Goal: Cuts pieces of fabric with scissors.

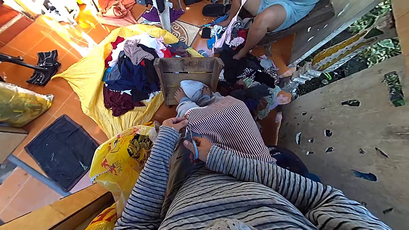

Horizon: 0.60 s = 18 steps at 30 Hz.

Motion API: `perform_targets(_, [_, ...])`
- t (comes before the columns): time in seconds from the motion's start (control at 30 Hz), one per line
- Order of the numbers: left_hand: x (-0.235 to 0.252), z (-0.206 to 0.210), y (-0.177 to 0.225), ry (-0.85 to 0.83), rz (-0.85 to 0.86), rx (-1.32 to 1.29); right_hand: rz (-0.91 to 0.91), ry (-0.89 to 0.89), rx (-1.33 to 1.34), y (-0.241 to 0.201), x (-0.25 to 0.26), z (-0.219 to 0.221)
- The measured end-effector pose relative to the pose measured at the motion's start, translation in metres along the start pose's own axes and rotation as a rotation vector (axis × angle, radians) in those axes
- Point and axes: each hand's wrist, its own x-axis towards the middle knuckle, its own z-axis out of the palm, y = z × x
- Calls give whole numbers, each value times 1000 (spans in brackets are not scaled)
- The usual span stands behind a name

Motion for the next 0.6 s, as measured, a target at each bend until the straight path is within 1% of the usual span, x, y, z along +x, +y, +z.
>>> perform_targets(0.1, [0,-1,1,19,-22,-65,22,-19,81,-1,2,0])
perform_targets(0.23, [-2,-2,-3,-5,-35,-186,3,-82,160,0,5,-4])
perform_targets(0.37, [0,-2,-8,-38,-43,-218,1,-93,142,0,4,-5])
perform_targets(0.5, [0,-3,-12,-64,1,-224,-61,-107,110,3,2,-5])
perform_targets(0.6, [-2,-3,-12,-61,-23,-247,-86,-101,115,7,2,-5])
